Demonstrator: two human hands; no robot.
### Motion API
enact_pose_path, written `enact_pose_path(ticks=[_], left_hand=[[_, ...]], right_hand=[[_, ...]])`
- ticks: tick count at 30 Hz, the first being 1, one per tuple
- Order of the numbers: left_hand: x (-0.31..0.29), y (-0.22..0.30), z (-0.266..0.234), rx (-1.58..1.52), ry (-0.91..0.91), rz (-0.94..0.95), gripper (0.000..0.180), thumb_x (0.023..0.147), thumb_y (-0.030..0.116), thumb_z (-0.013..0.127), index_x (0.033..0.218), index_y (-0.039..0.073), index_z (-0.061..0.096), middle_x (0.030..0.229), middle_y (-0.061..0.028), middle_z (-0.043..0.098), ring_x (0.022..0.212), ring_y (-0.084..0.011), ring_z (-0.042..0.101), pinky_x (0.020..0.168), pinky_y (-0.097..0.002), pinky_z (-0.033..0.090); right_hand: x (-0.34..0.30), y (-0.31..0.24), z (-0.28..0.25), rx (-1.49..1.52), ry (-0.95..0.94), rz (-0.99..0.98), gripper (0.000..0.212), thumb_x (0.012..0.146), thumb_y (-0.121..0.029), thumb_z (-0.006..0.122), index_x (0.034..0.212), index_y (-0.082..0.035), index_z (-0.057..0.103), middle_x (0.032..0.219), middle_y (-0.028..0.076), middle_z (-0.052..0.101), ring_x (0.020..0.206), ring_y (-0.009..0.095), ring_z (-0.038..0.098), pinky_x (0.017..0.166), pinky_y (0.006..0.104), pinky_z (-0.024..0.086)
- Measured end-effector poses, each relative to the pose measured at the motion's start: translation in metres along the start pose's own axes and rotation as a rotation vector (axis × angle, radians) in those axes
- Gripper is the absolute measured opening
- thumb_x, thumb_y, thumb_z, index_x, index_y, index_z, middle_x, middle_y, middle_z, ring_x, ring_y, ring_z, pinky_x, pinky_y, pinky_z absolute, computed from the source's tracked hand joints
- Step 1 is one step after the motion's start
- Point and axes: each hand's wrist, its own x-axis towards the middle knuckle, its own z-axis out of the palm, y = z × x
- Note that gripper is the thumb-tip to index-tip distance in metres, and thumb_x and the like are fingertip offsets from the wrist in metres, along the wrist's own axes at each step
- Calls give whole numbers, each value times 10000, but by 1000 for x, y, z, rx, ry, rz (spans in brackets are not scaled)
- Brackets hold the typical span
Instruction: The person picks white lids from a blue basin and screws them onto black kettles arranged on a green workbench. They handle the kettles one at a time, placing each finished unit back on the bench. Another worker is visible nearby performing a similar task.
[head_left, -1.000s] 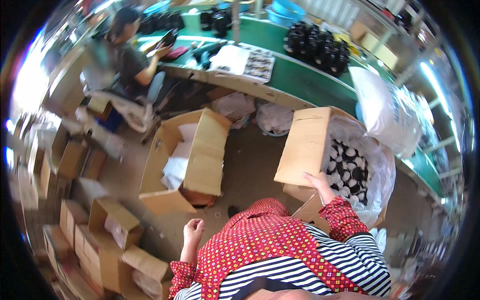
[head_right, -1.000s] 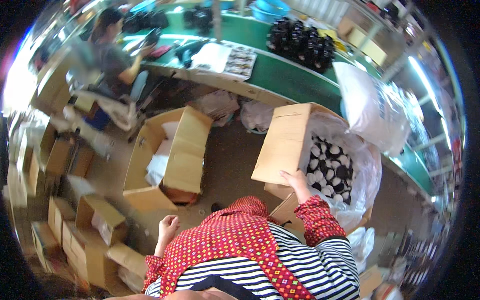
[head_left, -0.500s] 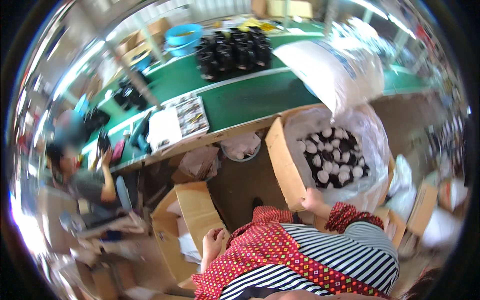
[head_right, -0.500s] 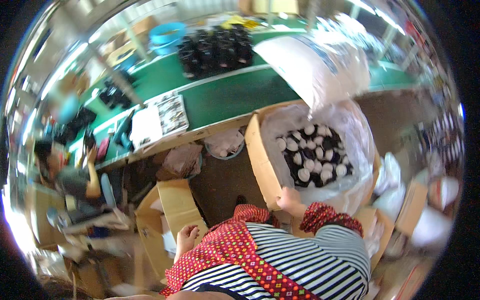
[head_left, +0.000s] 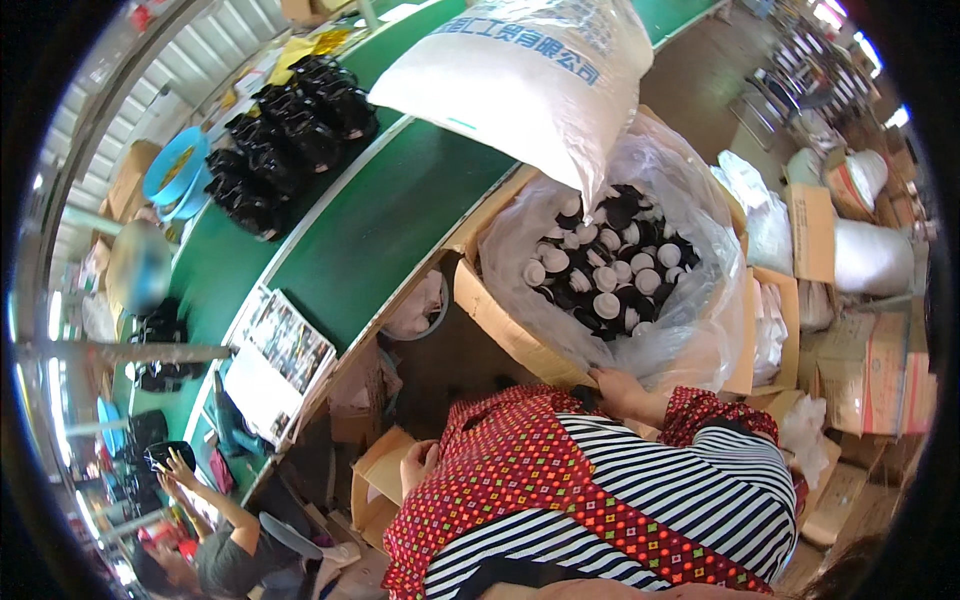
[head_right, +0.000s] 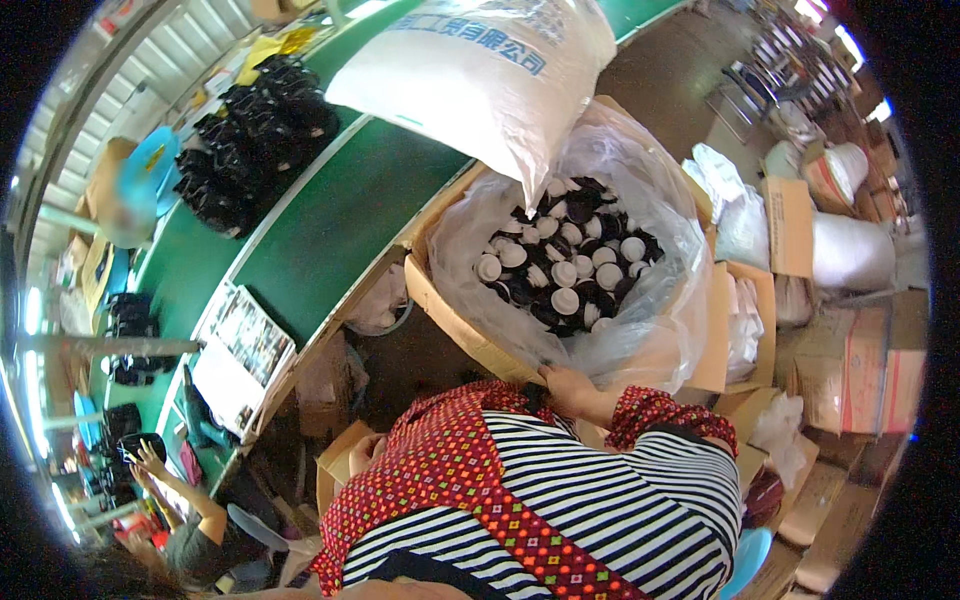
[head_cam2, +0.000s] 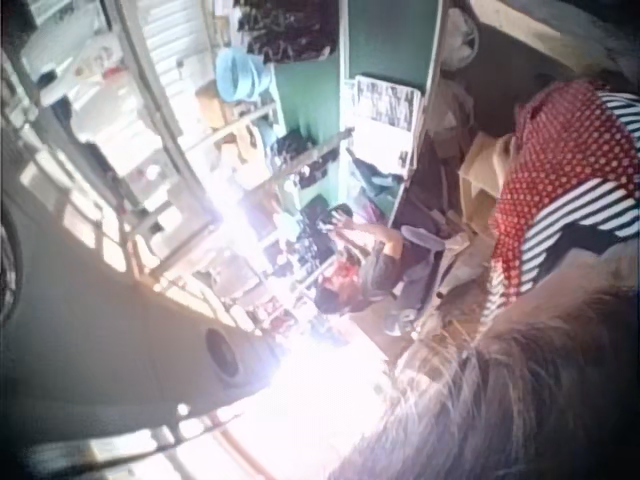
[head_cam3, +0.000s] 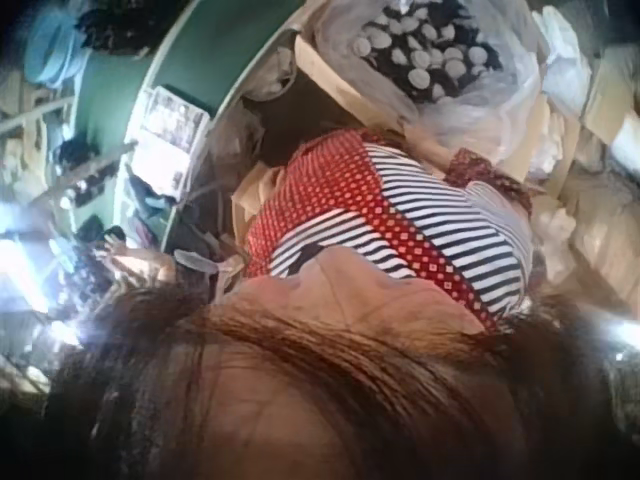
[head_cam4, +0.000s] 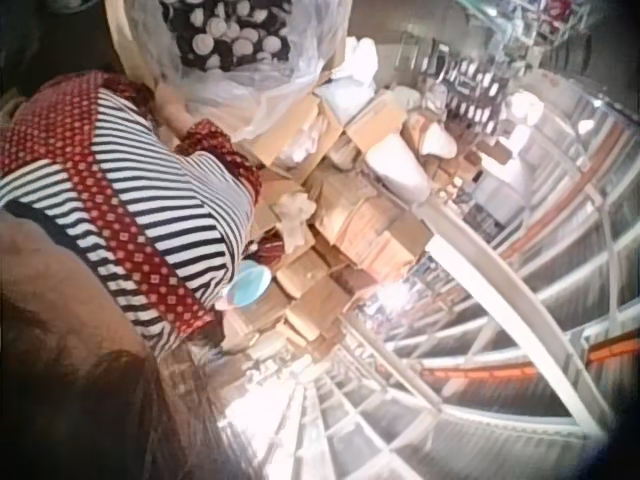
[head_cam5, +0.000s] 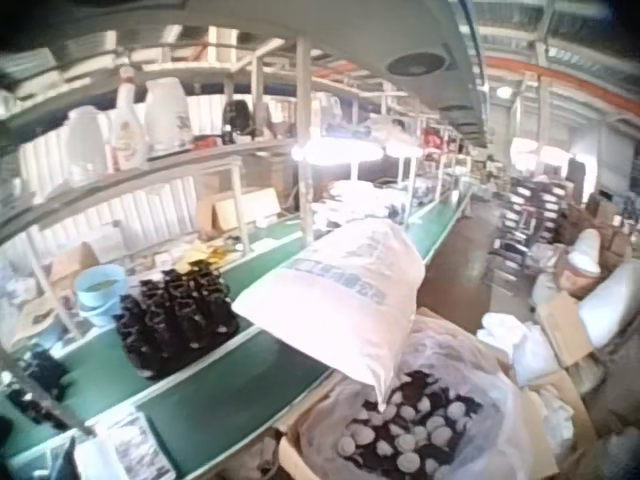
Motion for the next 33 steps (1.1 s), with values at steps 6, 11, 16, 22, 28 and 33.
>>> enact_pose_path(ticks=[6,11,16,22,28,33], left_hand=[[109,79,-47,135,-164,76,262,991,196,651,1130,-15,720,956,-123,755,885,-199,706,814,-336,550],[211,118,-101,152,-253,257,254,979,194,661,1122,-7,719,941,-113,756,864,-179,701,785,-330,545],[313,148,-140,-22,-263,359,275,992,209,675,1126,-30,699,929,-81,734,773,-136,656,678,-283,524],[370,269,-154,128,-220,515,517,934,257,750,1370,33,587,1318,-160,635,1071,-221,665,910,-348,546],[421,362,-133,57,-177,659,806,899,369,789,1538,58,408,1533,-189,426,1323,-297,508,1045,-394,479],[475,447,-94,200,-25,913,986,836,554,787,1557,39,355,1562,-318,328,1457,-435,341,1184,-475,318]], right_hand=[[30,-55,-113,126,-131,112,658,871,-355,753,1377,9,542,1251,251,659,1110,378,659,912,438,525],[80,-89,-206,506,982,163,733,889,-404,767,1407,44,506,1252,251,640,976,289,685,884,385,535],[140,-65,-290,472,1264,276,852,967,-547,633,1513,49,367,1428,310,515,1160,366,625,1013,444,488],[204,-15,-411,386,1252,395,991,930,-722,540,1529,47,358,1480,354,456,1397,468,443,1160,493,351],[301,14,-543,646,1140,504,1057,862,-798,561,1553,-20,379,1485,253,525,1414,385,469,1157,413,378],[355,68,-620,655,1238,629,1061,823,-787,627,1539,-32,419,1525,226,489,1419,328,470,1147,390,390]])
